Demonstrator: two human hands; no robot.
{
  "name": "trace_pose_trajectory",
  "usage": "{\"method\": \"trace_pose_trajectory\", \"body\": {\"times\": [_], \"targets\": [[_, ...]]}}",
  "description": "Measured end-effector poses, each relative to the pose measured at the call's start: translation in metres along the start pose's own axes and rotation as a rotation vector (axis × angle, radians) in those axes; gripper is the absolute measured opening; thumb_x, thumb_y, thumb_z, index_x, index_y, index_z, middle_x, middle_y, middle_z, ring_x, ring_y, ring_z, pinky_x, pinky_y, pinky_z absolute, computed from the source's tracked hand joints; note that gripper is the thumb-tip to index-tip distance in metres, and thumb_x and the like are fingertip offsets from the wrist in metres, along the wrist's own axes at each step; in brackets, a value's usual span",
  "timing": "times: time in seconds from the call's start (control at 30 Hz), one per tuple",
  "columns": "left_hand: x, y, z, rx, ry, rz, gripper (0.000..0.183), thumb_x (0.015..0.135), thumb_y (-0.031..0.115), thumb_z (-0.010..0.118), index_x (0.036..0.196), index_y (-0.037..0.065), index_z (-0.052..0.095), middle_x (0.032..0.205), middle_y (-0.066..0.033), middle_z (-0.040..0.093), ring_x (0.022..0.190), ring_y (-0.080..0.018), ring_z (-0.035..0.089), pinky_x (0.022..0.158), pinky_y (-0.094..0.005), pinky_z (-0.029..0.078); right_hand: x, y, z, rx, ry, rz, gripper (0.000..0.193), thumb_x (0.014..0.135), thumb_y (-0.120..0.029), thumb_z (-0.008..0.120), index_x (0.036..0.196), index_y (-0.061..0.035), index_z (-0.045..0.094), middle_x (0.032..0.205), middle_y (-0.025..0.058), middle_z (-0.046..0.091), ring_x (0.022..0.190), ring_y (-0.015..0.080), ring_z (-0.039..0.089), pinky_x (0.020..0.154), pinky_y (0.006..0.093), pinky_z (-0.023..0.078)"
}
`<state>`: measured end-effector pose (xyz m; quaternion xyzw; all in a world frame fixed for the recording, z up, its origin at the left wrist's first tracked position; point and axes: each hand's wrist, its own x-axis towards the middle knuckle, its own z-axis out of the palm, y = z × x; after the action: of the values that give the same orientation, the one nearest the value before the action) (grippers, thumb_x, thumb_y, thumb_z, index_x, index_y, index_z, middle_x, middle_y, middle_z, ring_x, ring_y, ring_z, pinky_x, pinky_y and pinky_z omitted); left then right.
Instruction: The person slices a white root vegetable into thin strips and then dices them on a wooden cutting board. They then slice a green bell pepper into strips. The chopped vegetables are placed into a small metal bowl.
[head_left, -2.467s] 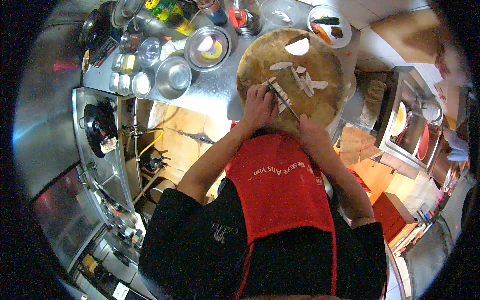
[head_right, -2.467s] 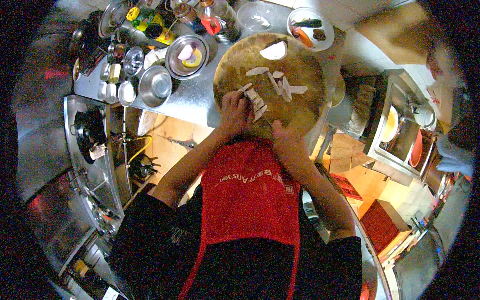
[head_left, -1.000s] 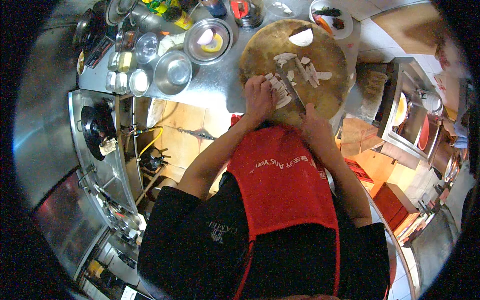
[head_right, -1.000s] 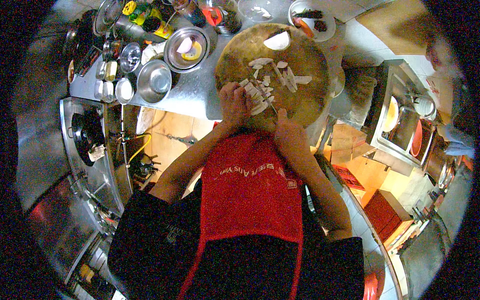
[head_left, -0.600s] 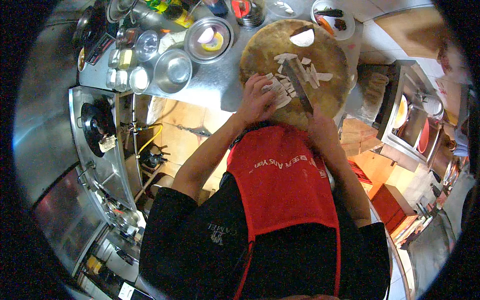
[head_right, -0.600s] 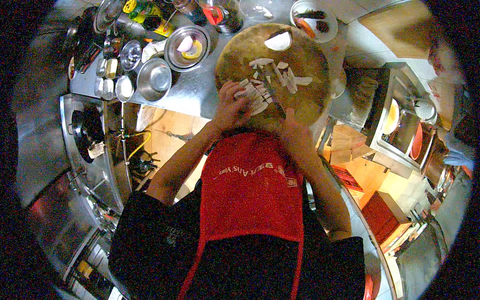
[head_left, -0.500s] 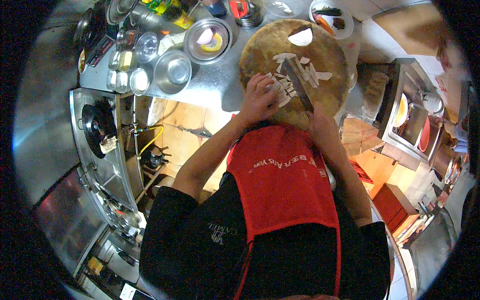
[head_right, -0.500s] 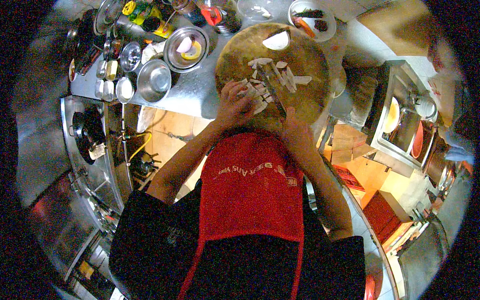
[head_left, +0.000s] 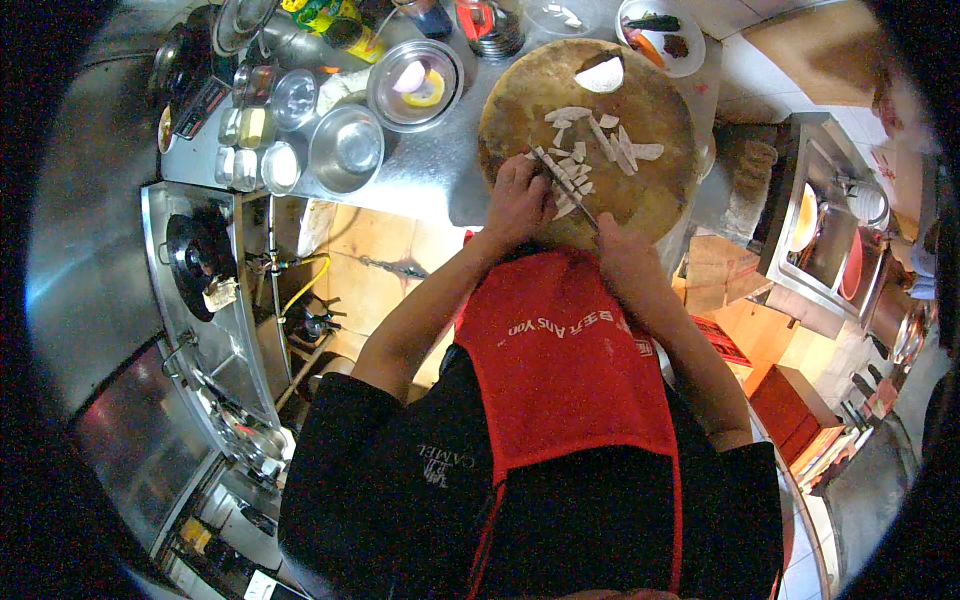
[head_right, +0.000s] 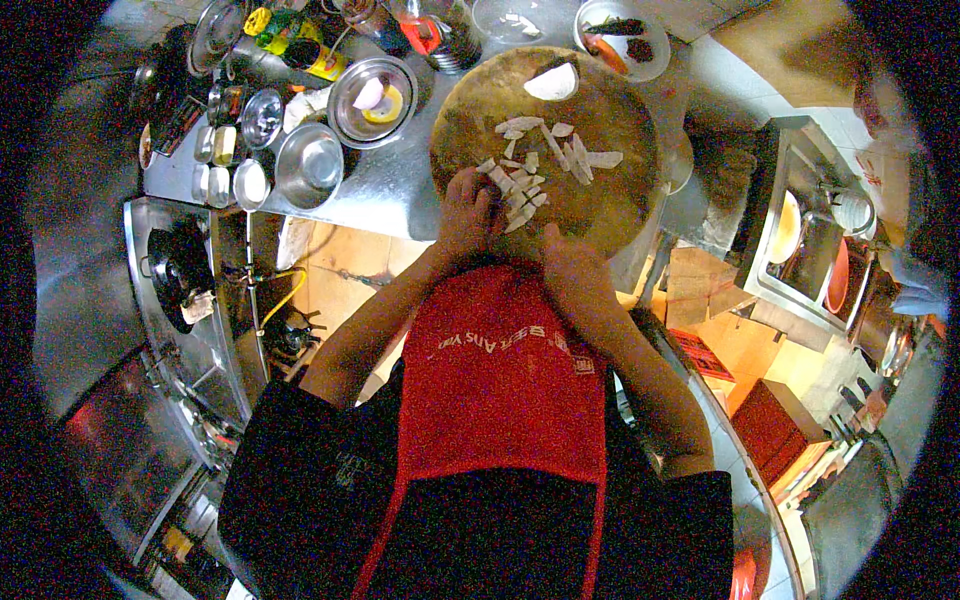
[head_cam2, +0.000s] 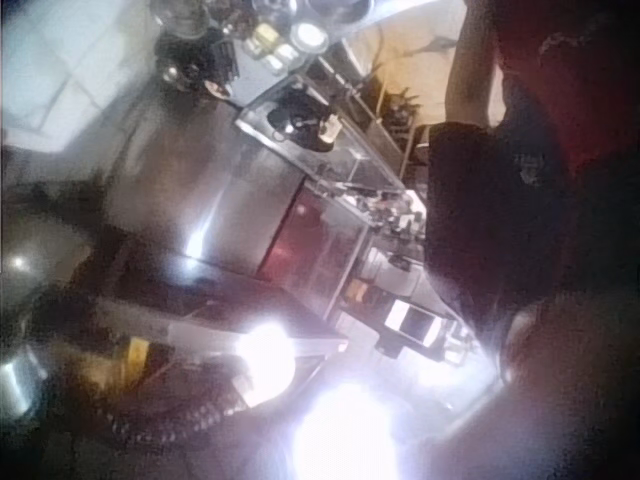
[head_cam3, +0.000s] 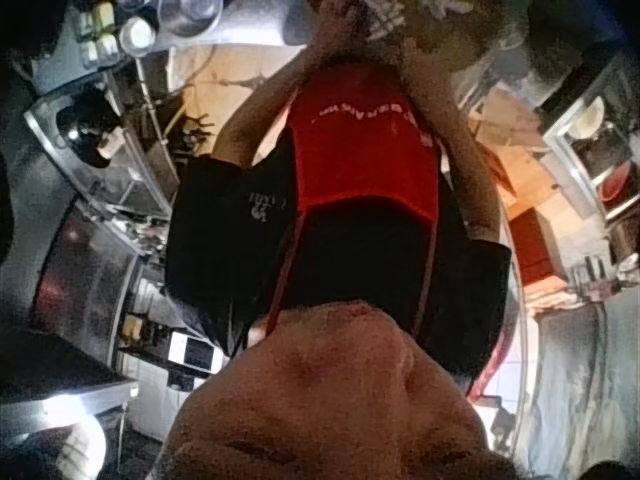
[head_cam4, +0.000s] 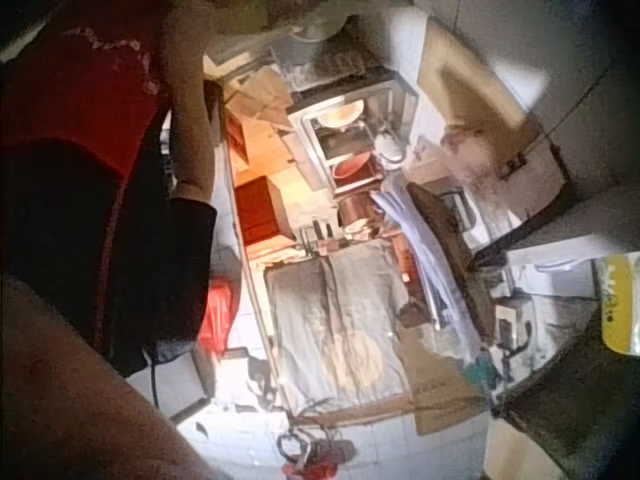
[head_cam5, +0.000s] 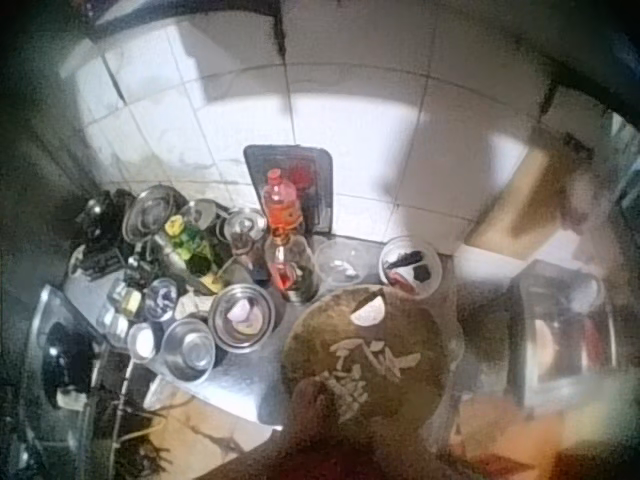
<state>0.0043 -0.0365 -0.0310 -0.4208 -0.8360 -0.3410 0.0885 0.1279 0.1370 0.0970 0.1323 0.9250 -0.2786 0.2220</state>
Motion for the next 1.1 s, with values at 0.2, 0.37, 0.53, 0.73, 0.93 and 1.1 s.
{"method": "trace_pose_trajectory", "body": {"times": [0.2,0.37,0.53,0.73,0.93,1.1], "targets": [[0.003,-0.006,0.006,-0.082,-0.029,-0.029,0.037,0.073,0.011,0.074,0.103,-0.003,0.055,0.117,-0.0252,0.051,0.114,-0.0485,0.053,0.101,-0.0540,0.047,0.009,0.000,0.002,-0.040,0.019,-0.114,0.017,0.095,-0.007,0.051,0.108,0.0055,0.051,0.083,0.0284,0.069,0.078,0.0467,0.070,0.065,0.0564,0.054],[-0.005,-0.010,0.014,-0.021,-0.090,-0.054,0.040,0.075,0.016,0.075,0.106,-0.002,0.057,0.118,-0.0260,0.051,0.114,-0.0493,0.052,0.102,-0.0537,0.046,0.026,0.004,0.017,-0.059,-0.079,-0.050,0.022,0.097,-0.007,0.048,0.114,0.0042,0.044,0.085,0.0287,0.069,0.081,0.0488,0.069,0.069,0.0575,0.053],[-0.012,-0.010,0.016,0.033,-0.160,-0.085,0.045,0.076,0.018,0.078,0.111,0.000,0.057,0.121,-0.0246,0.051,0.119,-0.0487,0.050,0.104,-0.0548,0.045,0.039,0.012,0.043,-0.137,0.051,-0.099,0.029,0.097,-0.009,0.052,0.121,0.0059,0.048,0.077,0.0212,0.071,0.071,0.0405,0.073,0.063,0.0511,0.058],[-0.007,-0.011,0.008,-0.128,-0.023,-0.013,0.039,0.077,0.014,0.076,0.109,0.005,0.056,0.121,-0.0203,0.050,0.118,-0.0443,0.048,0.107,-0.0581,0.042,0.044,0.016,0.041,-0.049,0.010,-0.040,0.027,0.096,-0.011,0.054,0.117,0.0014,0.044,0.084,0.0305,0.069,0.083,0.0511,0.068,0.069,0.0584,0.053],[-0.018,-0.014,-0.017,-0.264,0.104,-0.069,0.034,0.077,0.006,0.070,0.109,0.006,0.057,0.119,-0.0173,0.051,0.117,-0.0408,0.048,0.103,-0.0546,0.040,0.017,-0.001,0.019,0.075,0.062,0.027,0.024,0.100,-0.018,0.054,0.115,-0.0021,0.045,0.084,0.0309,0.068,0.083,0.0507,0.068,0.070,0.0602,0.052],[-0.017,-0.010,-0.014,-0.194,0.089,-0.050,0.030,0.075,0.005,0.070,0.104,0.004,0.060,0.116,-0.0188,0.055,0.114,-0.0417,0.052,0.098,-0.0511,0.044,-0.005,-0.007,0.019,-0.142,0.104,-0.164,0.018,0.094,-0.006,0.053,0.109,0.0016,0.047,0.079,0.0259,0.069,0.077,0.0448,0.071,0.065,0.0551,0.056]]}}
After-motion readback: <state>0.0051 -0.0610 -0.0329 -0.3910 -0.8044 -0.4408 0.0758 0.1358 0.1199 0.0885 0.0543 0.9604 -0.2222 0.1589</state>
